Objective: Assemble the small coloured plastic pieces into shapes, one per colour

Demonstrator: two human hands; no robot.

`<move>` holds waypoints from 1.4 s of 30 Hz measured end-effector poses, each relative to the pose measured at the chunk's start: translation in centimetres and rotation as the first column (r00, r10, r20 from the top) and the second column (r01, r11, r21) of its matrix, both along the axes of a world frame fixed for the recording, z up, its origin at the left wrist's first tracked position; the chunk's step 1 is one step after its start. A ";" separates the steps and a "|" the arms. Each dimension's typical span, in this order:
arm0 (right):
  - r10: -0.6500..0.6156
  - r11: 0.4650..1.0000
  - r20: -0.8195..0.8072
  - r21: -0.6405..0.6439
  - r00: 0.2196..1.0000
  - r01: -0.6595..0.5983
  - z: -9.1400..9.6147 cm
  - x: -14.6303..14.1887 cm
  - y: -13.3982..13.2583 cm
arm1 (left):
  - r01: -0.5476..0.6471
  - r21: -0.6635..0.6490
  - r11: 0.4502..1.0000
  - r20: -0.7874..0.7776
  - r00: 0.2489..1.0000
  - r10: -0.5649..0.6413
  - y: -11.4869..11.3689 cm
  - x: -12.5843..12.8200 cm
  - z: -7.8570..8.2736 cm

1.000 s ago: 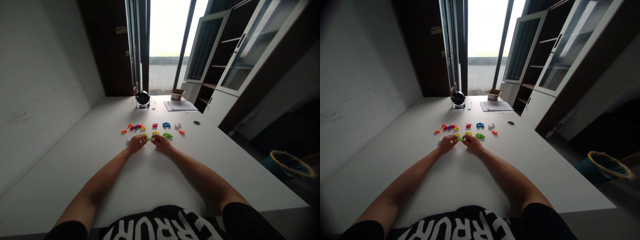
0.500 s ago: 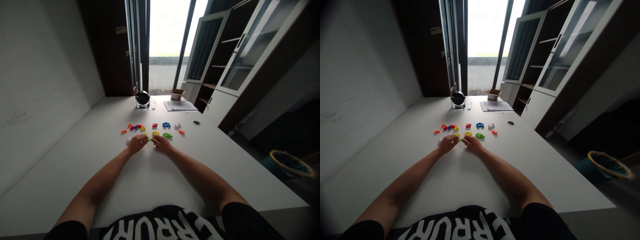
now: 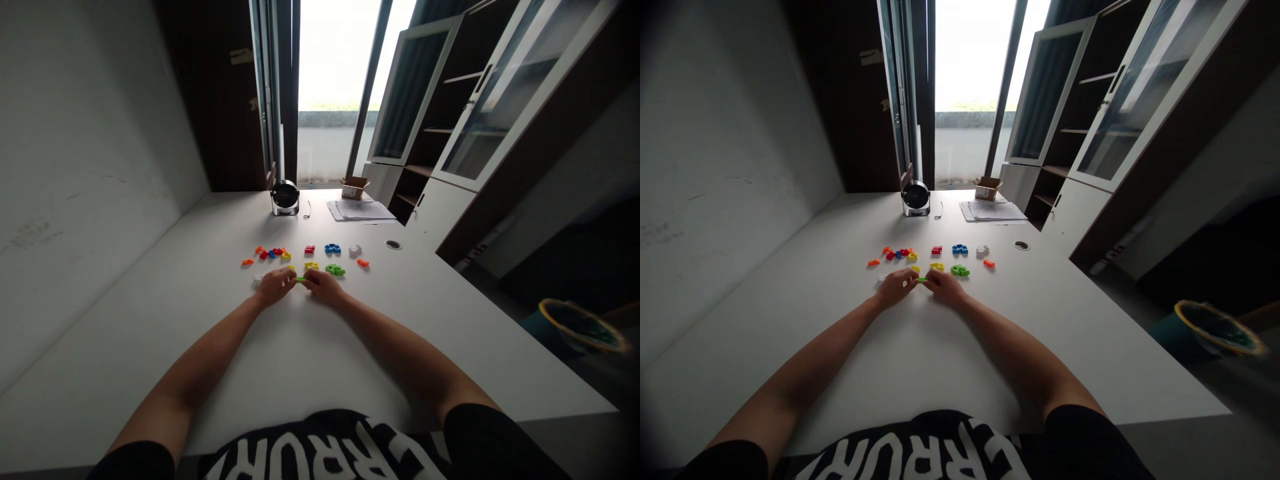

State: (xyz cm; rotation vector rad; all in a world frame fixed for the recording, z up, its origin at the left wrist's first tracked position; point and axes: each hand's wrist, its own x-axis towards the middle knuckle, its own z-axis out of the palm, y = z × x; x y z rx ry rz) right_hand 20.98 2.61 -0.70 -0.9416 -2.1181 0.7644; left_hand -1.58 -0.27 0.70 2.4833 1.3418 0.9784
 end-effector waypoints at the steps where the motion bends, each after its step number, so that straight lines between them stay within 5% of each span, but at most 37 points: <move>1: 0.000 1.000 0.003 0.005 1.000 0.000 0.0 0.0 0.0 | 0.000 -0.011 1.000 0.000 1.000 0.000 0.0 0.0 0.0; 19: 0.023 0.999 0.052 0.023 0.998 -0.024 0.1 -0.1 0.3 | 0.030 0.005 1.000 -0.080 0.996 -0.029 0.2 0.0 -0.1; 42: -0.012 1.000 0.061 -0.001 0.998 0.012 0.3 -0.1 0.0 | 0.025 -0.022 0.999 -0.004 1.000 -0.025 0.0 0.3 -0.2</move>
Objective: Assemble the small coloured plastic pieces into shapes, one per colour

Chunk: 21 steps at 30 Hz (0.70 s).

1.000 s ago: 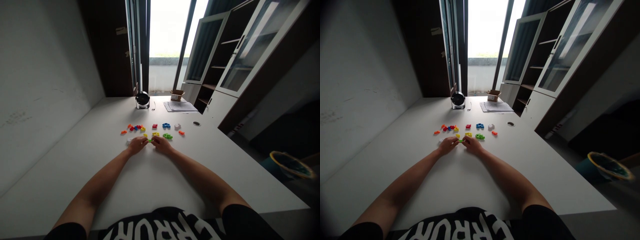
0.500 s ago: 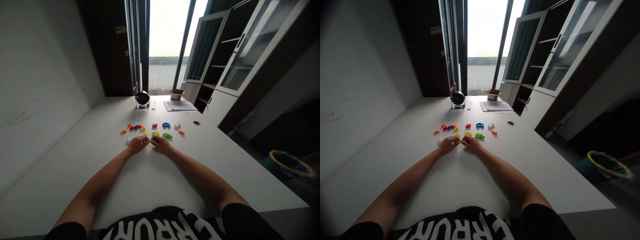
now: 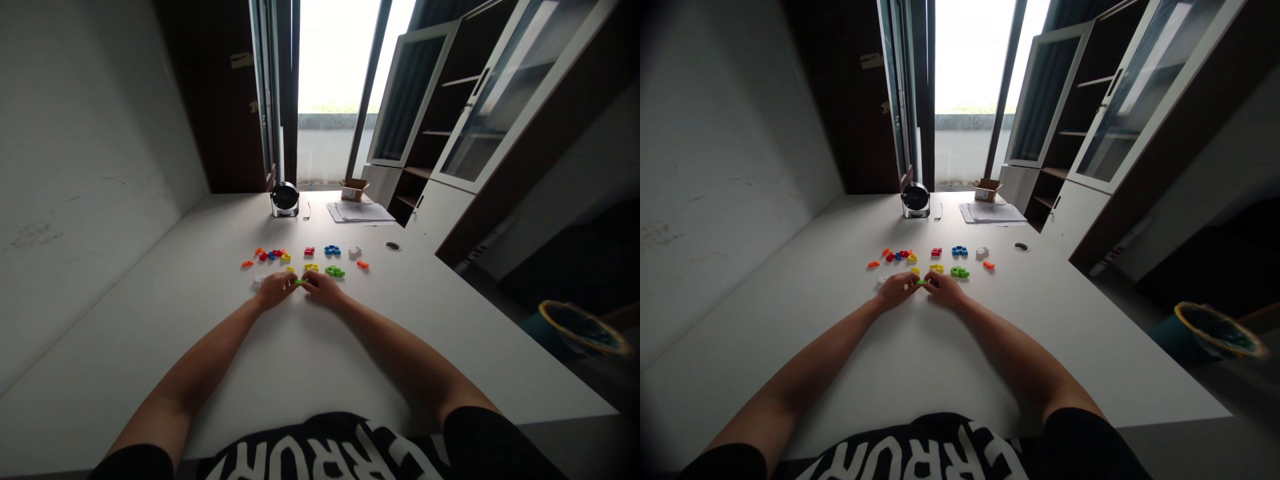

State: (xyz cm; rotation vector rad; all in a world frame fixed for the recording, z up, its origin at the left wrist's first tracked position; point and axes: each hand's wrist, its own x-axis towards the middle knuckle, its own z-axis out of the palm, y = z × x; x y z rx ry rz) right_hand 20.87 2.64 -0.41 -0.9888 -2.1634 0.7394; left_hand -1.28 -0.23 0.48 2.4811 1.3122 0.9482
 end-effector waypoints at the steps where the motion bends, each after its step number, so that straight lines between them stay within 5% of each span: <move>1: -0.005 1.000 0.004 -0.001 1.000 0.005 0.0 0.0 0.0 | -0.001 -0.001 1.000 0.000 1.000 0.001 0.0 0.0 0.0; 21: -0.013 0.999 0.034 0.042 0.999 0.012 -0.1 0.0 0.0 | -0.002 -0.037 0.999 -0.032 0.999 0.001 0.0 0.1 0.3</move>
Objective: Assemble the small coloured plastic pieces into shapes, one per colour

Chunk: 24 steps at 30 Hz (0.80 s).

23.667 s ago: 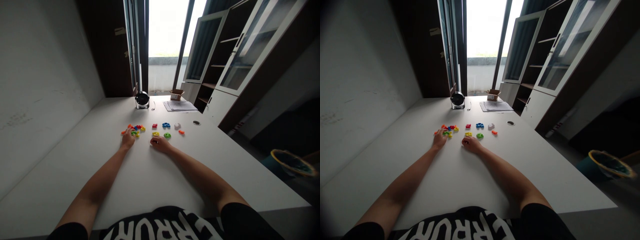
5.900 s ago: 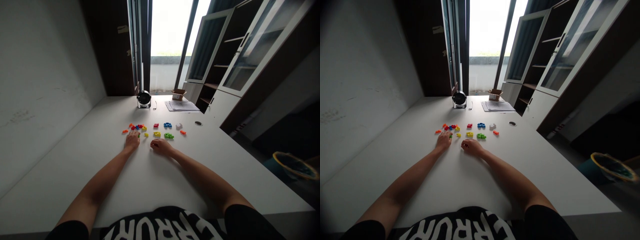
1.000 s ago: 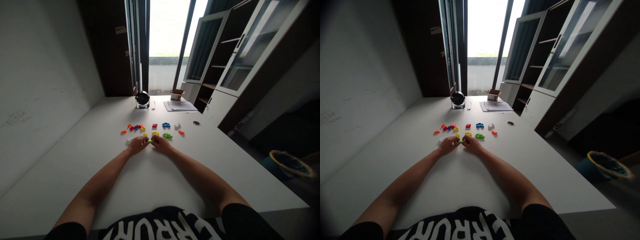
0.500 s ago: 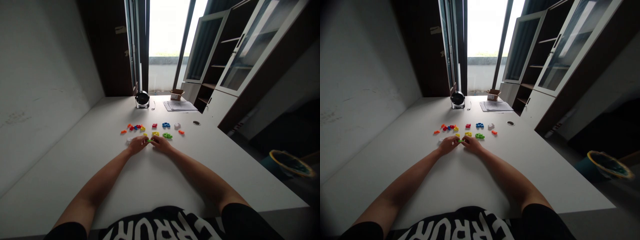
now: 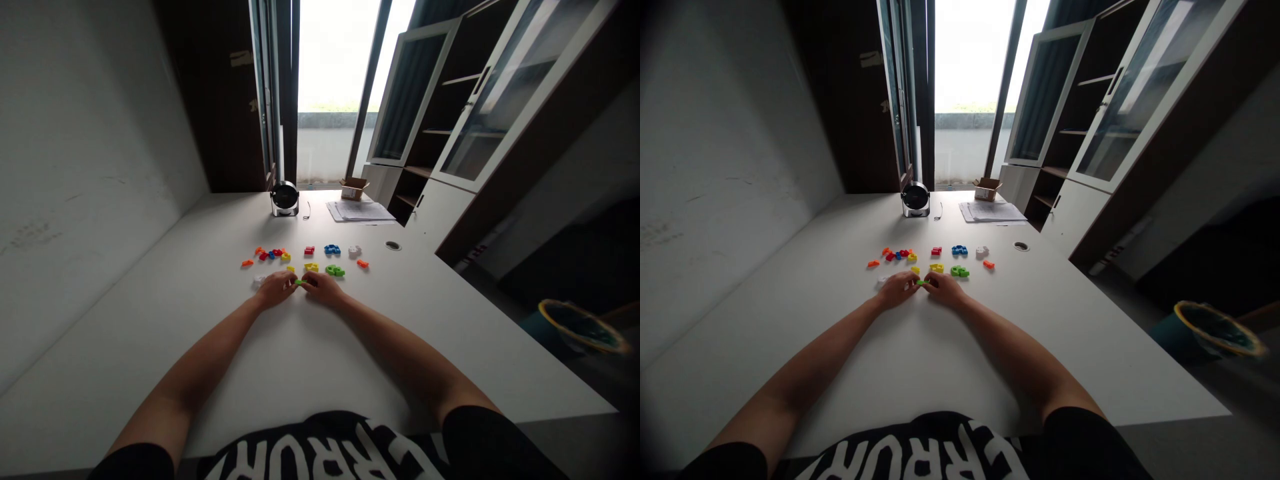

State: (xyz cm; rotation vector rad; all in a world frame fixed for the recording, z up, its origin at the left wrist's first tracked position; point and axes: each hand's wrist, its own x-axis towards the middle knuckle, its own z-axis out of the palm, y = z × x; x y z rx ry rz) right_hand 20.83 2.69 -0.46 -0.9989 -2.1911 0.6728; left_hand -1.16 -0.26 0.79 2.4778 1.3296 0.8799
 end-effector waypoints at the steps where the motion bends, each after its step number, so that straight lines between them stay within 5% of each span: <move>1: 0.002 1.000 -0.002 0.003 1.000 -0.002 0.0 0.0 0.0 | 0.000 0.000 1.000 -0.002 1.000 0.000 0.0 0.0 0.0; 24: -0.039 0.998 0.027 0.043 0.999 0.038 -0.1 0.3 0.1 | -0.013 -0.012 1.000 0.010 1.000 0.013 0.1 0.0 -0.3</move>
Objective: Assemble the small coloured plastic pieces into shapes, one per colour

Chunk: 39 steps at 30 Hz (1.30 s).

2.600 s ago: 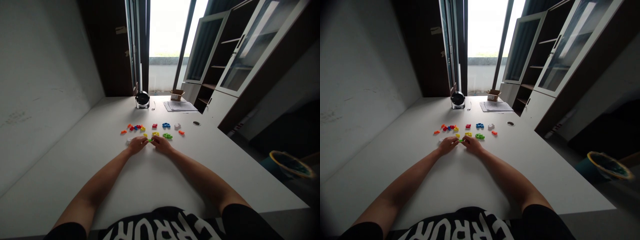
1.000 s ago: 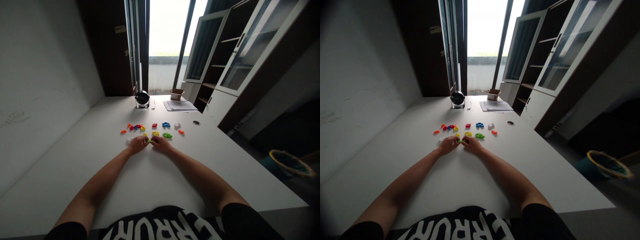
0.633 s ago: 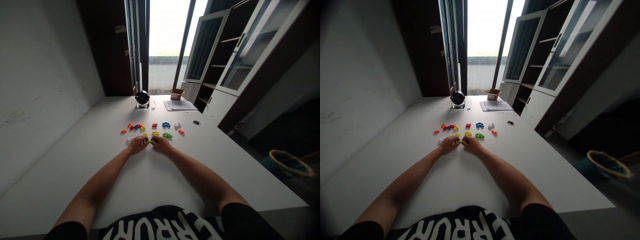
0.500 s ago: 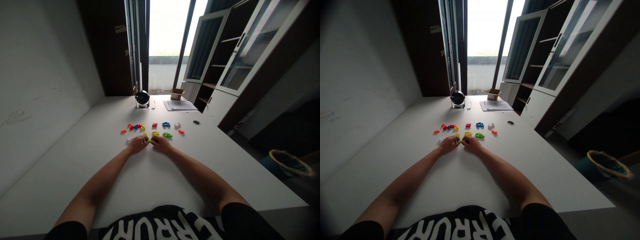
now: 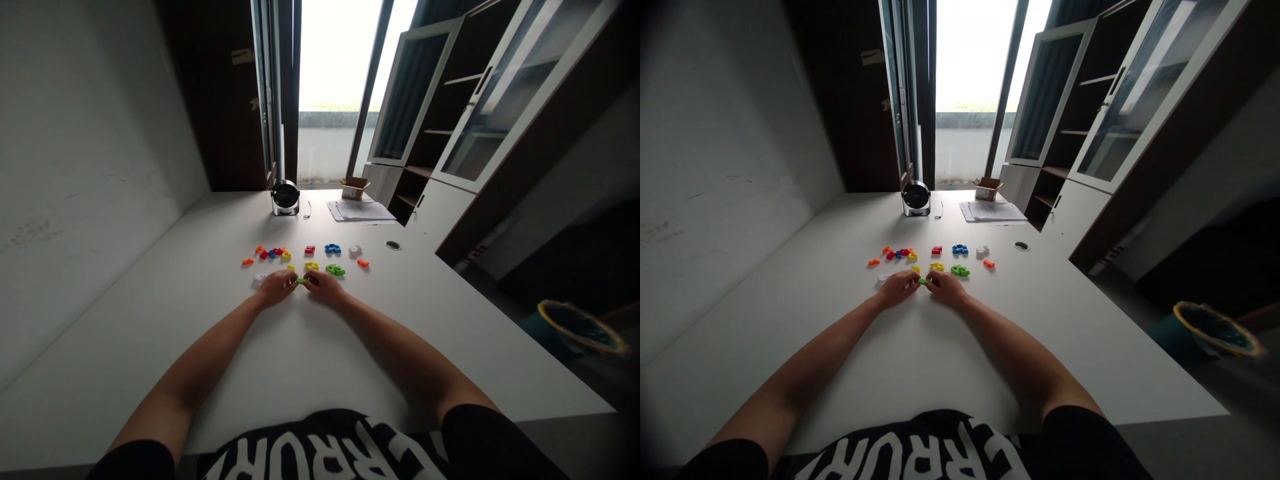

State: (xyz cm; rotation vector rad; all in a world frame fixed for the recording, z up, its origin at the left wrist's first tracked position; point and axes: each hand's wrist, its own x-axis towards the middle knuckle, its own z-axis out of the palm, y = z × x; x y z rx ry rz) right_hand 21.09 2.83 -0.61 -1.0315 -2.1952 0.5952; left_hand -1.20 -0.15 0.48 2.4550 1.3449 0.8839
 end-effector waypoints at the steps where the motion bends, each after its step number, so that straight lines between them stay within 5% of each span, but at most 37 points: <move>1: -0.001 1.000 0.005 0.004 1.000 0.001 0.1 0.0 0.0 | 0.003 0.001 1.000 -0.003 1.000 -0.003 0.0 0.0 0.0; 39: 0.054 0.998 -0.078 0.022 0.995 -0.053 0.3 -0.1 -0.5 | 0.009 -0.010 1.000 0.042 0.999 -0.009 0.1 -0.2 0.1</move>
